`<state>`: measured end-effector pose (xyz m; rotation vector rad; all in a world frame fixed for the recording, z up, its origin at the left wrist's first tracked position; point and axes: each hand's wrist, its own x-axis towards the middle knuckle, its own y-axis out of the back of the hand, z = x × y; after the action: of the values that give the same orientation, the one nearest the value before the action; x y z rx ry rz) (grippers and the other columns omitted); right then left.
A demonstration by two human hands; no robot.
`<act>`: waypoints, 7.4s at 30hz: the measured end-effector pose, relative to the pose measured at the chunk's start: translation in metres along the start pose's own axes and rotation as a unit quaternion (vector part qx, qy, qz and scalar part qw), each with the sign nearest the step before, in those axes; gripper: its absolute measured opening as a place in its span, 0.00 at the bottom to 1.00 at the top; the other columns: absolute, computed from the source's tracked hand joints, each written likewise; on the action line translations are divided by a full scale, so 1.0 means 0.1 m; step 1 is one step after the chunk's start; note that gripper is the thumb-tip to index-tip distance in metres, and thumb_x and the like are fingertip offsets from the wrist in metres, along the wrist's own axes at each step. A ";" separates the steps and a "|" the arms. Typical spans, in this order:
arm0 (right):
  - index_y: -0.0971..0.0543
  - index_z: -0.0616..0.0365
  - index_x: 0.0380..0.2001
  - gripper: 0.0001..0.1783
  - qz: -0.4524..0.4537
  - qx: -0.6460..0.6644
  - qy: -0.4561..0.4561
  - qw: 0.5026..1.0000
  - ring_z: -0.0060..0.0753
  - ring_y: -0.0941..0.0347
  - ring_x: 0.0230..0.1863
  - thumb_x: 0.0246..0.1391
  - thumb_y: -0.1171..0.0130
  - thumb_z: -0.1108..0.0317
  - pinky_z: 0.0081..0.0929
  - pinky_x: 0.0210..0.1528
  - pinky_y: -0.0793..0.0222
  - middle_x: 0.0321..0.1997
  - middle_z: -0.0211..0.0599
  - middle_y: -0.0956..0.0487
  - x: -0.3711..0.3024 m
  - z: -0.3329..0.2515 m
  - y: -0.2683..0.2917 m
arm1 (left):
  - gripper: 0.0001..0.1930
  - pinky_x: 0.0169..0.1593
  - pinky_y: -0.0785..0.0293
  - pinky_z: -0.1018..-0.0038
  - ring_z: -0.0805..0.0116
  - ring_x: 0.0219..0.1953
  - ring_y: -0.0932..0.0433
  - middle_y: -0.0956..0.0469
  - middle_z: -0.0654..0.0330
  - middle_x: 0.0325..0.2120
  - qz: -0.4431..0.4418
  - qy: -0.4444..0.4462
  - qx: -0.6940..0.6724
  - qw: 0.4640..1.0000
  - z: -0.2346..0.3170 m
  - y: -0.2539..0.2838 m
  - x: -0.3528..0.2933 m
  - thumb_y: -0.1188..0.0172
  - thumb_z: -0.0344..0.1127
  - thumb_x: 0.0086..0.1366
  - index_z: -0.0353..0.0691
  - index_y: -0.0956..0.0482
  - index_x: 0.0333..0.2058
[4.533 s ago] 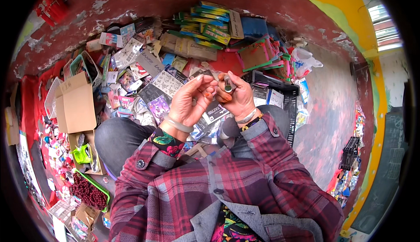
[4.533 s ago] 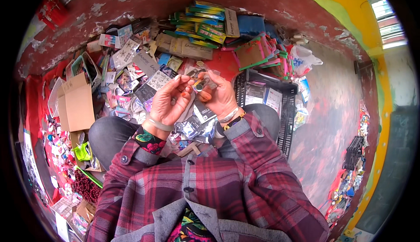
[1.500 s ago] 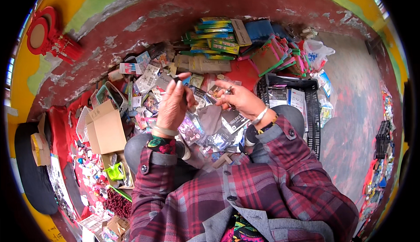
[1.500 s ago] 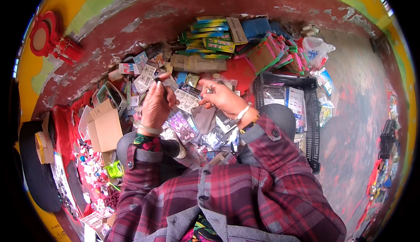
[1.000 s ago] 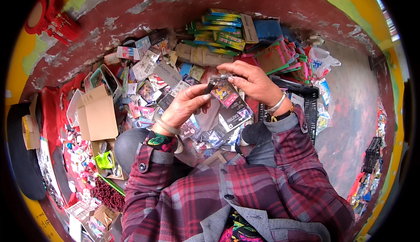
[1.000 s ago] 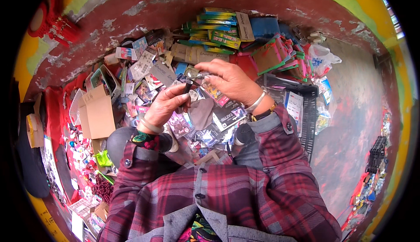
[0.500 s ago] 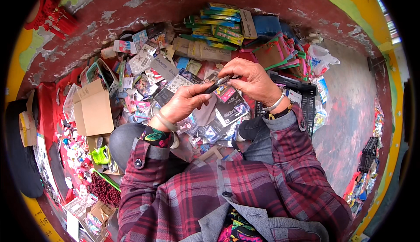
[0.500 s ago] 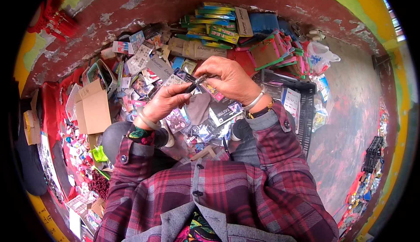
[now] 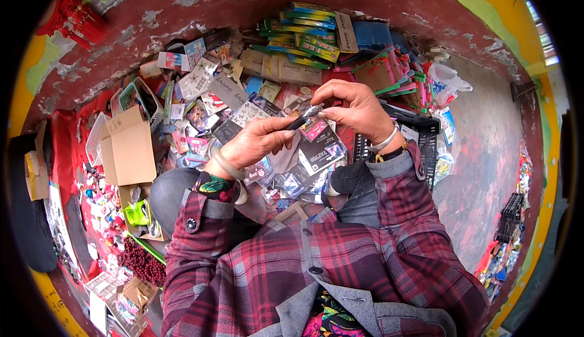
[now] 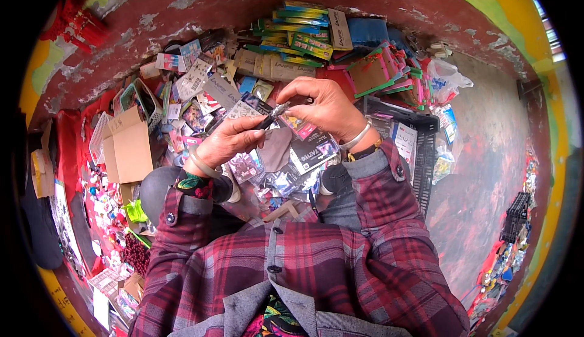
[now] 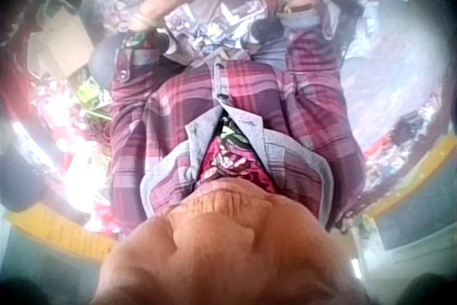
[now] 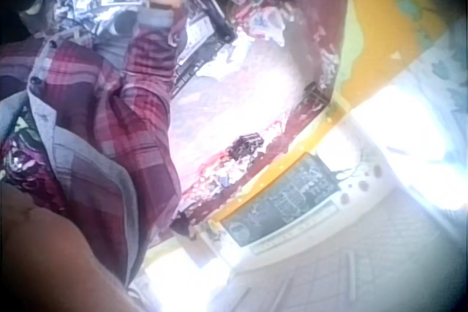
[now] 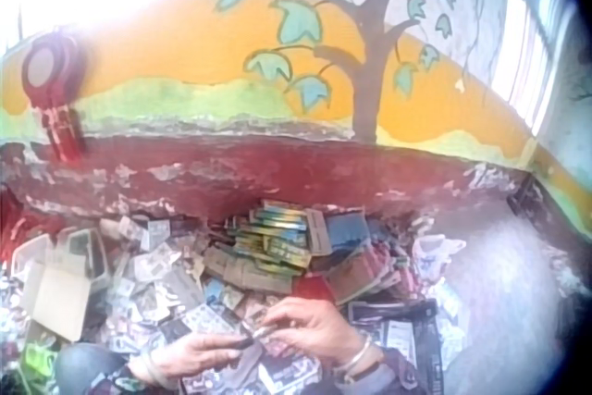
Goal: The person sits on the floor surrounded by a large pile of miscellaneous items and packaging. They pick up various small objects, including a black pen-like item and a green box, inspect them by turning them over, and then place them back into the pile.
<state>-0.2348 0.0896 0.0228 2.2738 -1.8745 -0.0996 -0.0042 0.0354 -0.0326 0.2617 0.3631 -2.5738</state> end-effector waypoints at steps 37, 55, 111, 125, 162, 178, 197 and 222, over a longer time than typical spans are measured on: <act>0.23 0.61 0.32 0.13 0.029 -0.097 0.128 0.987 0.28 0.28 0.38 0.39 0.44 0.84 0.21 0.41 0.32 0.33 0.34 0.25 -0.04 -0.10 -0.14 | 0.14 0.45 0.29 0.78 0.73 0.39 0.25 0.24 0.59 0.36 0.124 -0.194 0.120 0.966 -0.04 -0.05 0.05 0.44 0.19 0.55 0.33 0.24 0.42; 0.23 0.64 0.32 0.13 0.127 -0.085 0.166 0.974 0.31 0.27 0.38 0.38 0.41 0.83 0.24 0.41 0.33 0.34 0.39 0.23 -0.12 -0.26 -0.17 | 0.10 0.48 0.32 0.73 0.69 0.38 0.24 0.21 0.60 0.32 0.200 -0.260 0.007 0.945 -0.04 -0.05 0.01 0.41 0.20 0.53 0.37 0.23 0.35; 0.23 0.64 0.36 0.11 0.139 0.046 0.095 0.985 0.21 0.29 0.39 0.45 0.39 0.77 0.17 0.41 0.34 0.36 0.32 0.24 -0.13 -0.14 -0.20 | 0.15 0.49 0.32 0.76 0.70 0.45 0.26 0.23 0.57 0.41 0.202 -0.279 0.031 0.938 -0.15 -0.13 -0.02 0.49 0.15 0.54 0.34 0.26 0.40; 0.24 0.63 0.37 0.13 0.143 -0.015 0.157 0.977 0.29 0.28 0.40 0.44 0.40 0.78 0.22 0.44 0.35 0.37 0.38 0.24 -0.15 -0.20 -0.22 | 0.15 0.51 0.32 0.75 0.66 0.48 0.26 0.24 0.55 0.43 0.185 -0.277 0.089 0.939 -0.10 -0.19 -0.02 0.48 0.16 0.53 0.36 0.26 0.40; 0.24 0.63 0.34 0.12 0.171 -0.078 0.188 0.964 0.28 0.28 0.38 0.42 0.39 0.79 0.21 0.41 0.34 0.35 0.37 0.24 -0.14 -0.23 -0.26 | 0.14 0.43 0.28 0.77 0.70 0.39 0.23 0.21 0.58 0.36 0.241 -0.276 0.124 0.922 -0.06 -0.18 -0.03 0.44 0.18 0.52 0.36 0.23 0.39; 0.24 0.63 0.35 0.12 0.170 -0.080 0.181 0.965 0.27 0.28 0.37 0.42 0.40 0.79 0.20 0.41 0.34 0.35 0.37 0.24 -0.15 -0.23 -0.25 | 0.15 0.45 0.29 0.76 0.68 0.41 0.23 0.22 0.57 0.38 0.194 -0.285 0.125 0.930 -0.08 -0.22 -0.06 0.46 0.19 0.55 0.37 0.24 0.42; 0.25 0.64 0.38 0.13 0.191 0.052 0.126 0.972 0.17 0.31 0.35 0.46 0.40 0.78 0.14 0.37 0.35 0.36 0.31 0.24 -0.17 -0.19 -0.27 | 0.13 0.52 0.32 0.72 0.65 0.47 0.27 0.24 0.53 0.41 0.143 -0.266 -0.052 0.952 -0.07 -0.15 0.02 0.49 0.16 0.58 0.34 0.28 0.41; 0.26 0.59 0.35 0.07 0.259 0.256 -0.096 0.926 0.22 0.29 0.24 0.52 0.45 0.70 0.17 0.24 0.29 0.23 0.28 0.27 0.85 0.85 1.69 | 0.10 0.45 0.33 0.78 0.71 0.38 0.28 0.27 0.57 0.34 0.273 -0.291 -0.019 0.917 0.22 0.06 -0.20 0.50 0.18 0.59 0.34 0.33 0.40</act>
<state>-0.3961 -0.0328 -0.0221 1.9948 -2.8147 0.2876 0.0139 0.0331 -0.0082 -0.3721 0.0914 -1.9635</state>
